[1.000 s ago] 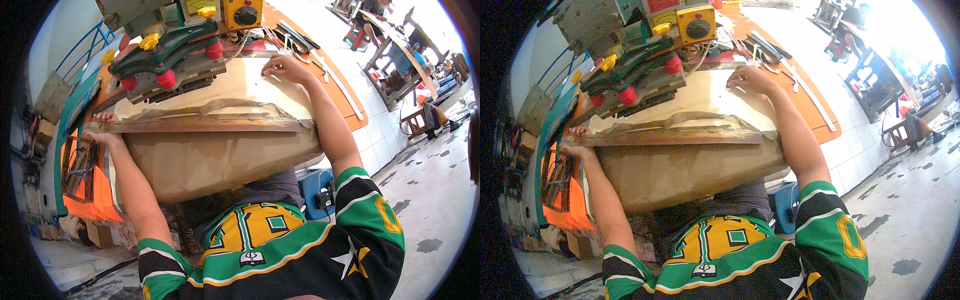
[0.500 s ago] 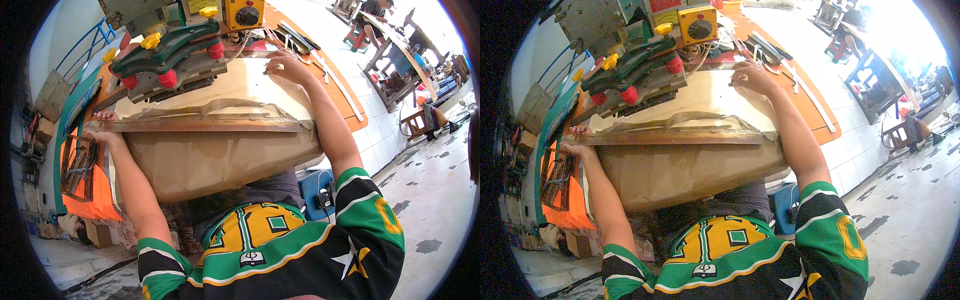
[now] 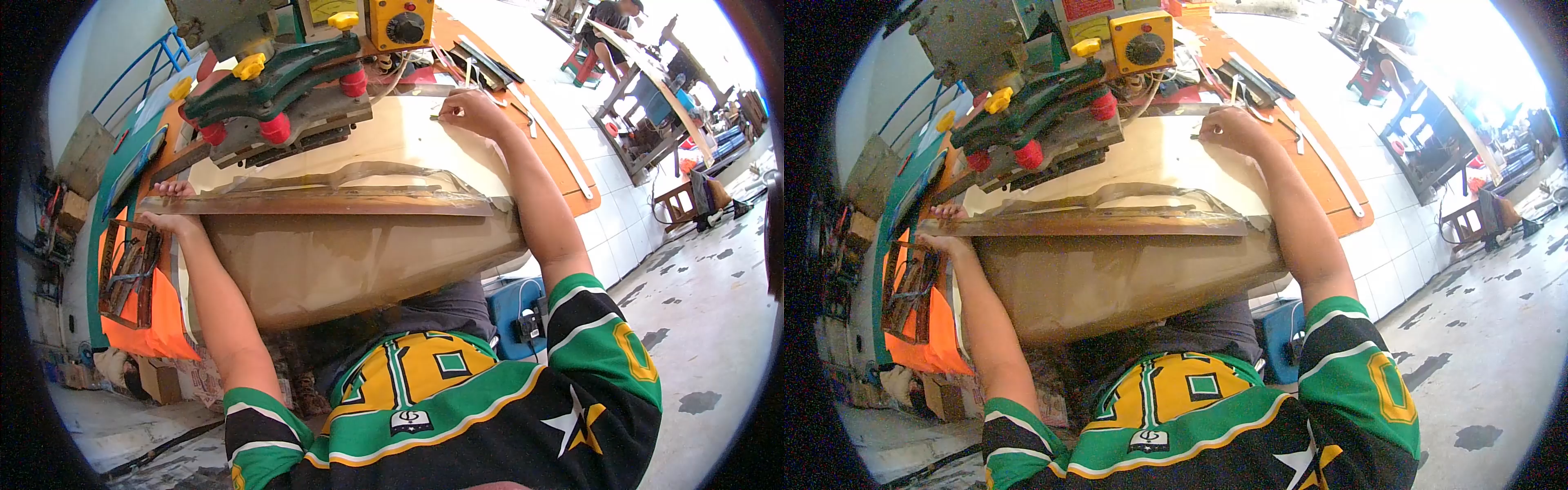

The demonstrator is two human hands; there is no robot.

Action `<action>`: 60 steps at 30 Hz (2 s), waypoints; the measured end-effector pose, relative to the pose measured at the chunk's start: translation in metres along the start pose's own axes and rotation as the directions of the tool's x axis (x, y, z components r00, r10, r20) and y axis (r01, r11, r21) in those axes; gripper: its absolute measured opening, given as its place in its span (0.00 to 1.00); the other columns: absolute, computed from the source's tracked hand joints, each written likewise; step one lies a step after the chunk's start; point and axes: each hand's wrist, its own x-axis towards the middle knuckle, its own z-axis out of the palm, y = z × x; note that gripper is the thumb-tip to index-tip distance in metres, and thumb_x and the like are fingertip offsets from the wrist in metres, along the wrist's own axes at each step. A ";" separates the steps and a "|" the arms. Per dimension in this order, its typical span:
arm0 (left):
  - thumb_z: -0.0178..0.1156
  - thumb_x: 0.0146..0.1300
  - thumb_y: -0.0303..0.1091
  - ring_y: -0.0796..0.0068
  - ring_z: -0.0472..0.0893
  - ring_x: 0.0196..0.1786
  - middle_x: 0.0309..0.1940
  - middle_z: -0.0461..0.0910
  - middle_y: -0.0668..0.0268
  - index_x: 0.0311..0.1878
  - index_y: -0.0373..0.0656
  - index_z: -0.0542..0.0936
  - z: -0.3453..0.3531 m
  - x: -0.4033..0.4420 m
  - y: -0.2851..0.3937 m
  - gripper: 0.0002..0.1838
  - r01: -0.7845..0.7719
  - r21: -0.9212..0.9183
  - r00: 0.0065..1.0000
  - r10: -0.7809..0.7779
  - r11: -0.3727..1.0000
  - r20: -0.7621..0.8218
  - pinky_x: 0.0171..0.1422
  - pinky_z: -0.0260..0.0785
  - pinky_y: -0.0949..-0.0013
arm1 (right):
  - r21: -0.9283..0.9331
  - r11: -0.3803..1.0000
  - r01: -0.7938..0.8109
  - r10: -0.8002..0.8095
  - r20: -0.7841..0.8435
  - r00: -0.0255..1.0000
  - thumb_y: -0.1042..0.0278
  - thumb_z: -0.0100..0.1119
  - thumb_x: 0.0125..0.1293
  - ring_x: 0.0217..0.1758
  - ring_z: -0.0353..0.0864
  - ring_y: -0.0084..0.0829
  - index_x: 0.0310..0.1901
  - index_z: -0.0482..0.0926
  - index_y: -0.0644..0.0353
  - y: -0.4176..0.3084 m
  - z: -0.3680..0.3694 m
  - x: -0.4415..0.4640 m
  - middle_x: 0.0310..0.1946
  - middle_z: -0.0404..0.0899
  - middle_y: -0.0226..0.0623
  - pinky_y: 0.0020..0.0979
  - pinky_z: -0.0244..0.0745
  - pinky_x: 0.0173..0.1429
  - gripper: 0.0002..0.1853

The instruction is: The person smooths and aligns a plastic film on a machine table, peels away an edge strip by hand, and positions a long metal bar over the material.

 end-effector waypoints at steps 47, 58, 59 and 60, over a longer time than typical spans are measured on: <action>0.31 0.69 0.84 0.74 0.68 0.31 0.32 0.72 0.69 0.46 0.41 0.77 0.002 0.001 -0.001 0.49 0.003 0.017 1.000 -0.004 1.000 0.016 0.37 0.61 0.67 | 0.697 0.693 -0.183 0.245 0.011 0.969 0.55 0.58 0.81 0.26 0.65 0.12 0.41 0.82 0.57 -0.002 0.011 0.001 0.25 0.71 0.17 0.20 0.61 0.30 0.14; 0.32 0.67 0.85 0.75 0.68 0.30 0.32 0.71 0.69 0.46 0.42 0.76 0.007 -0.003 -0.002 0.49 0.029 -0.030 1.000 -0.029 0.999 -0.001 0.36 0.60 0.68 | 0.780 0.598 -0.186 0.275 0.018 0.961 0.54 0.58 0.82 0.26 0.60 0.13 0.41 0.82 0.58 0.000 0.009 0.002 0.24 0.64 0.15 0.21 0.57 0.30 0.16; 0.32 0.68 0.85 0.75 0.68 0.30 0.32 0.71 0.69 0.46 0.42 0.76 0.008 -0.004 -0.002 0.49 0.017 -0.021 1.000 -0.017 1.000 -0.003 0.36 0.59 0.68 | 0.793 0.586 -0.165 0.277 -0.005 0.961 0.54 0.58 0.82 0.26 0.60 0.13 0.41 0.81 0.58 0.000 0.009 0.002 0.24 0.64 0.15 0.20 0.57 0.30 0.15; 0.32 0.68 0.85 0.75 0.68 0.30 0.32 0.71 0.69 0.46 0.42 0.76 0.008 -0.004 -0.002 0.49 0.017 -0.021 1.000 -0.017 1.000 -0.003 0.36 0.59 0.68 | 0.806 0.574 -0.143 0.280 -0.029 0.960 0.53 0.58 0.81 0.26 0.59 0.12 0.42 0.80 0.57 0.001 0.010 0.002 0.24 0.63 0.15 0.20 0.56 0.30 0.15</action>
